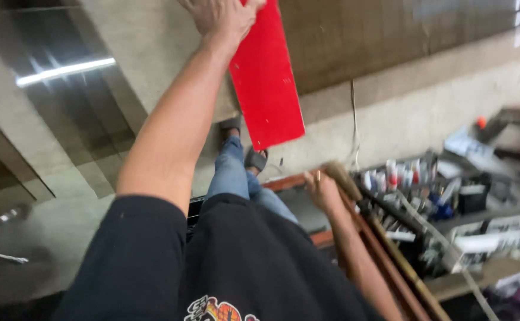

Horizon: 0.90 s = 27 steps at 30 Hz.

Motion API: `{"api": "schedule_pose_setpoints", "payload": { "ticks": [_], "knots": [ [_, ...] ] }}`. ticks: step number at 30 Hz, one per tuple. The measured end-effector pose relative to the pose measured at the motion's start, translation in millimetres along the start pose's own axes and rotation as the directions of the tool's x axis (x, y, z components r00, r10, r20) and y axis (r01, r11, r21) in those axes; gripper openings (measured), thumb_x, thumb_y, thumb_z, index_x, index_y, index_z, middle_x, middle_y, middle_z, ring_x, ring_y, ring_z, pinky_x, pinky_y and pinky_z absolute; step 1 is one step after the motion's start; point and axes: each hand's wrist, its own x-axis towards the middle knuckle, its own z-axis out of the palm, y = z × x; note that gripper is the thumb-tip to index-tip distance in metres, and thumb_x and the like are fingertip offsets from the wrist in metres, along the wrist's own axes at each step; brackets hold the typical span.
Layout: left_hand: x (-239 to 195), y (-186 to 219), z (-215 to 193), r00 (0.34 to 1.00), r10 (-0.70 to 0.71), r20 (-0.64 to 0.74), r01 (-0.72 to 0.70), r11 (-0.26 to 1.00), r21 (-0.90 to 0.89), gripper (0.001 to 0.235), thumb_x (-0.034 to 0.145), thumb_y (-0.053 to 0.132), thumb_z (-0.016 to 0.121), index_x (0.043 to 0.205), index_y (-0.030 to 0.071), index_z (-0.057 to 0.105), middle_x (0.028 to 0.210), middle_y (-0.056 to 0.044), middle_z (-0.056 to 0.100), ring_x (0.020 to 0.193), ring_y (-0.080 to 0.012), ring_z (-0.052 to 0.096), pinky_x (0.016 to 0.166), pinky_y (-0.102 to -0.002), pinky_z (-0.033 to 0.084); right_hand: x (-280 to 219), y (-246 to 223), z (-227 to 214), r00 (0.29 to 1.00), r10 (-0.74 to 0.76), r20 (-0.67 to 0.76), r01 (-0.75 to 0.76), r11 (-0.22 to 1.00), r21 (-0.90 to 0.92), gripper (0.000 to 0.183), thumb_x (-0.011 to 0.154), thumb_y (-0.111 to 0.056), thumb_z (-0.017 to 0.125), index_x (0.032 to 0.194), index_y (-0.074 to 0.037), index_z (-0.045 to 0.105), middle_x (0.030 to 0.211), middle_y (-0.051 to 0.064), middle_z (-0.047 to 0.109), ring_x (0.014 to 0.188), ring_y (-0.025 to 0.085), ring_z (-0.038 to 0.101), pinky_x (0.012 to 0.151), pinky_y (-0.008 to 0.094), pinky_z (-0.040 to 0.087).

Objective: Scoring glass sheets with a glass cutter guided by a straight edge

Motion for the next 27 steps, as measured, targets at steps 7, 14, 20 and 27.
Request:
{"api": "schedule_pose_setpoints", "payload": {
  "ticks": [7,14,20,27],
  "knots": [
    [-160.8,44.5,-9.3,0.903,0.418,-0.101,-0.423,0.905,-0.038,0.093,0.084,0.067,0.076,0.160,0.021,0.047,0.169,-0.020,0.010,0.158,-0.0421,0.010,0.123,-0.075,0.014,74.8,-26.8,-92.4,0.878,0.477,0.044,-0.282,0.440,0.853,0.039,0.105,-0.037,0.033,0.105,-0.011,0.063,0.080,0.005,0.053,0.071,0.020,0.050,0.069,0.038,0.038],
    [-185.4,44.4,2.5,0.895,0.438,-0.084,-0.439,0.899,0.004,0.097,0.079,0.075,0.071,0.159,0.027,0.043,0.171,-0.019,0.016,0.160,-0.0400,0.010,0.121,-0.074,0.002,123.6,-38.8,-117.5,0.836,0.506,0.215,-0.052,-0.315,0.947,0.021,0.092,-0.016,0.059,0.110,-0.012,0.070,0.085,0.008,0.065,0.070,0.024,0.069,0.048,0.031,0.051],
    [-185.3,44.9,3.5,0.898,0.430,-0.091,-0.433,0.901,-0.009,0.099,0.077,0.075,0.074,0.158,0.027,0.043,0.171,-0.018,0.016,0.160,-0.0402,0.010,0.122,-0.074,0.005,133.8,-31.1,-130.1,0.903,0.309,0.300,-0.118,-0.493,0.862,0.047,0.101,-0.052,0.045,0.124,-0.017,0.065,0.094,-0.002,0.065,0.085,0.017,0.060,0.065,0.033,0.050],
    [-185.0,44.2,0.9,0.899,0.428,-0.096,-0.430,0.903,-0.003,0.095,0.080,0.076,0.067,0.158,0.028,0.043,0.171,-0.018,0.017,0.159,-0.0402,0.011,0.121,-0.074,0.005,153.9,-42.5,-109.4,0.799,0.525,0.292,-0.063,-0.410,0.910,0.045,0.109,-0.048,0.043,0.101,-0.010,0.064,0.077,0.002,0.059,0.064,0.020,0.054,0.046,0.034,0.044]
  ]
}}
